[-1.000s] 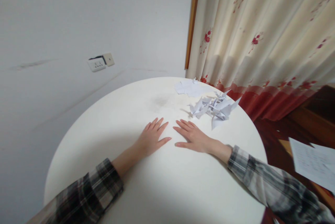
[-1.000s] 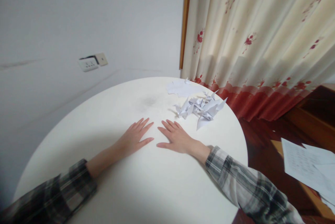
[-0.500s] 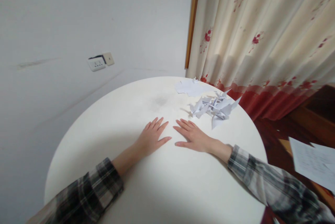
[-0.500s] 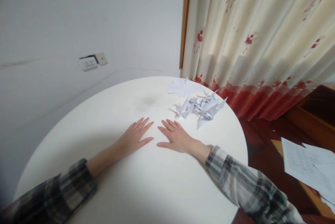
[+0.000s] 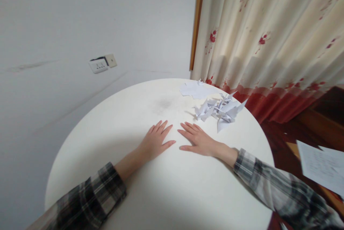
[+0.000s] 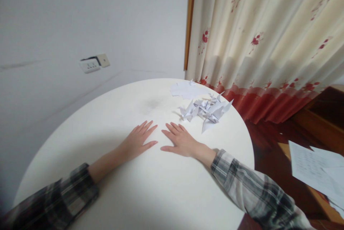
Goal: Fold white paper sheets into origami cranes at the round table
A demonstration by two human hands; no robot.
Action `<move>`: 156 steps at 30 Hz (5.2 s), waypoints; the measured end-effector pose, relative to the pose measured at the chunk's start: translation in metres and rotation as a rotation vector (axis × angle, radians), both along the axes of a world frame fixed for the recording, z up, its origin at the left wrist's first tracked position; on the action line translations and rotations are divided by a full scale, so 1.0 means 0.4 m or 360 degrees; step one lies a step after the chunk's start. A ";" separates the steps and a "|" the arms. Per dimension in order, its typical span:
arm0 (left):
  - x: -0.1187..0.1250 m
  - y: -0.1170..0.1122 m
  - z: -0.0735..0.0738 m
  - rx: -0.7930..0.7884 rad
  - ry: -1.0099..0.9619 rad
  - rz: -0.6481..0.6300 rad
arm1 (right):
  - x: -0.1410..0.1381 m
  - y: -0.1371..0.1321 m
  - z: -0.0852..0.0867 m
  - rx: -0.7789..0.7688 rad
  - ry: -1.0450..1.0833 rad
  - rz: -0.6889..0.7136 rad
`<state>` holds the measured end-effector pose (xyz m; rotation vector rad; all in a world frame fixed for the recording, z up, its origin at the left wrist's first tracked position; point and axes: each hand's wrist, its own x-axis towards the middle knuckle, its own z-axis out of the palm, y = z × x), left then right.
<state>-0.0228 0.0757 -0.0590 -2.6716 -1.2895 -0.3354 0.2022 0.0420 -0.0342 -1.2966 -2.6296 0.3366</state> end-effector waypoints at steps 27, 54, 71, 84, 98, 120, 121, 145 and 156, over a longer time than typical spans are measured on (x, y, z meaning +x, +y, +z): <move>0.065 -0.005 0.016 -0.0082 -0.0753 0.0194 | -0.059 0.006 -0.013 0.0570 0.0002 -0.0163; 0.118 0.007 0.025 -0.0701 -0.1703 0.0360 | 0.034 0.079 -0.010 0.0979 0.0199 -0.0776; 0.116 0.005 0.026 -0.1971 -0.2506 -0.0293 | -0.053 -0.015 0.014 0.0527 0.1752 -0.0189; 0.108 -0.009 0.057 -0.2278 -0.2694 -0.0377 | -0.044 -0.014 0.016 0.0456 0.1793 -0.0313; 0.109 -0.004 0.084 -0.2369 -0.3007 -0.0253 | -0.042 0.057 -0.030 -0.0688 0.2094 -0.0384; 0.119 -0.002 0.077 -0.2264 -0.3051 -0.0123 | -0.074 -0.065 0.088 -0.1329 0.2183 0.0221; 0.119 -0.001 0.075 -0.2289 -0.3029 -0.0099 | -0.074 -0.073 0.095 -0.1330 0.2173 0.0254; 0.113 -0.006 0.081 -0.2466 -0.3033 -0.0230 | -0.077 -0.132 0.158 -0.1474 0.2365 0.0733; 0.115 0.002 0.069 -0.2473 -0.2981 -0.0291 | -0.072 -0.134 0.145 -0.1417 0.2312 0.0722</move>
